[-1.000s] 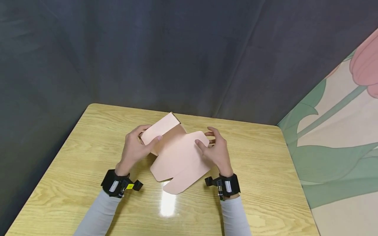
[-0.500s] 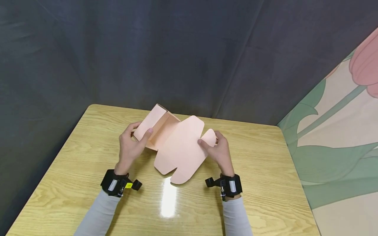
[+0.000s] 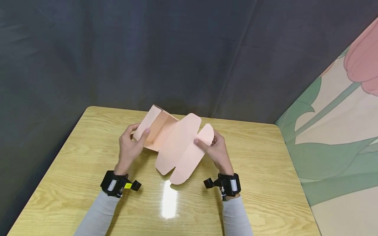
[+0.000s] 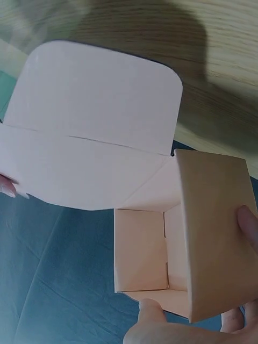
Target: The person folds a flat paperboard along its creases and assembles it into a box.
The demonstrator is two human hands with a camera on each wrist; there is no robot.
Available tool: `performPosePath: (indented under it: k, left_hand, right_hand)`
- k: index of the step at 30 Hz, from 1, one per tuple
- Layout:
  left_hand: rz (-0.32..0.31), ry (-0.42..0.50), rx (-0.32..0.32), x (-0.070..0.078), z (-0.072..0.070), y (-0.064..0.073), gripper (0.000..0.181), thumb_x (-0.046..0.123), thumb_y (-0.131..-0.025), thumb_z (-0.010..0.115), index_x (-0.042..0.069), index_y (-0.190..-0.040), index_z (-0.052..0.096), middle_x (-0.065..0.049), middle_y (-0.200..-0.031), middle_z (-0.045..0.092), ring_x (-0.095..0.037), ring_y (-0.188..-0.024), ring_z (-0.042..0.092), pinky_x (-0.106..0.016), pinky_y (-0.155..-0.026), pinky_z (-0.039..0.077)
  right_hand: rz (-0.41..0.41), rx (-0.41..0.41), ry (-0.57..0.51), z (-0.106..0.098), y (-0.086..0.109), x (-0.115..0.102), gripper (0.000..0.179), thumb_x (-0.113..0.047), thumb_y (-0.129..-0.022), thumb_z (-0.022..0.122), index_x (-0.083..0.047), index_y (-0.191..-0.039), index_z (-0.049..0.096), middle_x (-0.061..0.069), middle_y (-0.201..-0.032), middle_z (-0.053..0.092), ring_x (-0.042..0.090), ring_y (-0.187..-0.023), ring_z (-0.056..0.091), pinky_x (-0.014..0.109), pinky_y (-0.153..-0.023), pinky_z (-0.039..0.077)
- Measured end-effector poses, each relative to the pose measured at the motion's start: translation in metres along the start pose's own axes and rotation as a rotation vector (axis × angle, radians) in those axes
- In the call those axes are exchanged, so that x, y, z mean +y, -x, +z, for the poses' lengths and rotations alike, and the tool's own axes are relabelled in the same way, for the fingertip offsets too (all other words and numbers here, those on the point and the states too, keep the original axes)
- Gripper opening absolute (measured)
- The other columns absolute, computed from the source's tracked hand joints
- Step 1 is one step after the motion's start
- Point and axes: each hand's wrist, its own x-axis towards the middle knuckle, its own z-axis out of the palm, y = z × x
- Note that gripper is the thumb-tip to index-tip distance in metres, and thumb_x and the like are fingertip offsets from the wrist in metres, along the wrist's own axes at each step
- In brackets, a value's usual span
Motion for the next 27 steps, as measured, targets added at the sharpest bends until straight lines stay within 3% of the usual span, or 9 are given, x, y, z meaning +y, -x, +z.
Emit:
performPosePath:
  k: [4, 9, 12, 15, 20, 22, 27]
  left_hand:
    - [-0.042, 0.012, 0.000, 0.001, 0.000, 0.000, 0.051, 0.034, -0.098, 0.079, -0.003, -0.132, 0.067, -0.023, -0.126, 0.072, -0.036, -0.087, 0.074, -0.028, -0.065, 0.053]
    - [-0.090, -0.002, -0.015, 0.002, 0.001, 0.000, 0.056, 0.037, -0.101, 0.074, -0.004, -0.136, 0.061, -0.025, -0.133, 0.065, -0.037, -0.087, 0.071, -0.029, -0.064, 0.051]
    - [-0.107, 0.000, -0.039, 0.002, 0.002, 0.000, 0.056, 0.037, -0.102, 0.073, -0.004, -0.137, 0.059, -0.025, -0.135, 0.062, -0.037, -0.087, 0.071, -0.028, -0.065, 0.050]
    - [-0.119, 0.018, -0.079, 0.004, 0.002, 0.001, 0.056, 0.035, -0.104, 0.071, -0.005, -0.139, 0.055, -0.027, -0.137, 0.060, -0.040, -0.093, 0.074, -0.031, -0.066, 0.054]
    - [-0.152, 0.029, -0.193, 0.005, 0.001, 0.001, 0.059, 0.034, -0.105, 0.069, -0.001, -0.147, 0.047, -0.026, -0.140, 0.056, -0.046, -0.111, 0.073, -0.047, -0.081, 0.064]
    - [-0.169, 0.044, -0.244, 0.006, 0.001, 0.001, 0.061, 0.033, -0.105, 0.069, 0.002, -0.151, 0.043, -0.024, -0.142, 0.055, -0.045, -0.116, 0.072, -0.051, -0.087, 0.064]
    - [-0.172, 0.082, -0.330, 0.006, 0.003, 0.003, 0.076, 0.024, -0.100, 0.075, 0.003, -0.159, 0.032, -0.024, -0.147, 0.053, -0.043, -0.114, 0.072, -0.048, -0.087, 0.064]
  right_hand:
    - [0.025, -0.048, 0.081, 0.006, 0.001, -0.001, 0.040, -0.012, -0.093, 0.084, 0.003, -0.125, 0.066, 0.010, -0.109, 0.077, 0.020, -0.090, 0.079, 0.033, -0.076, 0.065]
    - [0.108, -0.322, 0.229, 0.006, 0.007, -0.002, 0.048, -0.016, -0.091, 0.087, -0.005, -0.132, 0.063, 0.013, -0.121, 0.076, 0.023, -0.104, 0.076, 0.036, -0.090, 0.059]
    - [0.120, -0.408, 0.269, 0.003, 0.010, -0.004, 0.053, -0.016, -0.090, 0.088, -0.008, -0.135, 0.061, 0.012, -0.124, 0.075, 0.024, -0.108, 0.075, 0.038, -0.093, 0.057]
    - [0.092, -0.351, 0.293, 0.000, 0.013, -0.008, 0.044, -0.013, -0.091, 0.086, -0.005, -0.130, 0.066, 0.012, -0.118, 0.077, 0.023, -0.102, 0.075, 0.035, -0.088, 0.058]
    - [-0.004, -0.129, 0.358, -0.004, 0.015, -0.015, 0.025, -0.009, -0.095, 0.079, 0.004, -0.116, 0.075, 0.020, -0.103, 0.079, 0.022, -0.084, 0.076, 0.029, -0.072, 0.060]
    - [-0.054, -0.035, 0.369, -0.005, 0.017, -0.019, 0.026, -0.009, -0.097, 0.077, 0.005, -0.119, 0.075, 0.023, -0.106, 0.078, 0.021, -0.083, 0.076, 0.029, -0.069, 0.062]
    - [-0.230, 0.187, 0.356, -0.008, 0.020, -0.025, 0.026, -0.010, -0.099, 0.075, 0.005, -0.121, 0.075, 0.027, -0.104, 0.076, 0.013, -0.074, 0.073, 0.025, -0.060, 0.061]
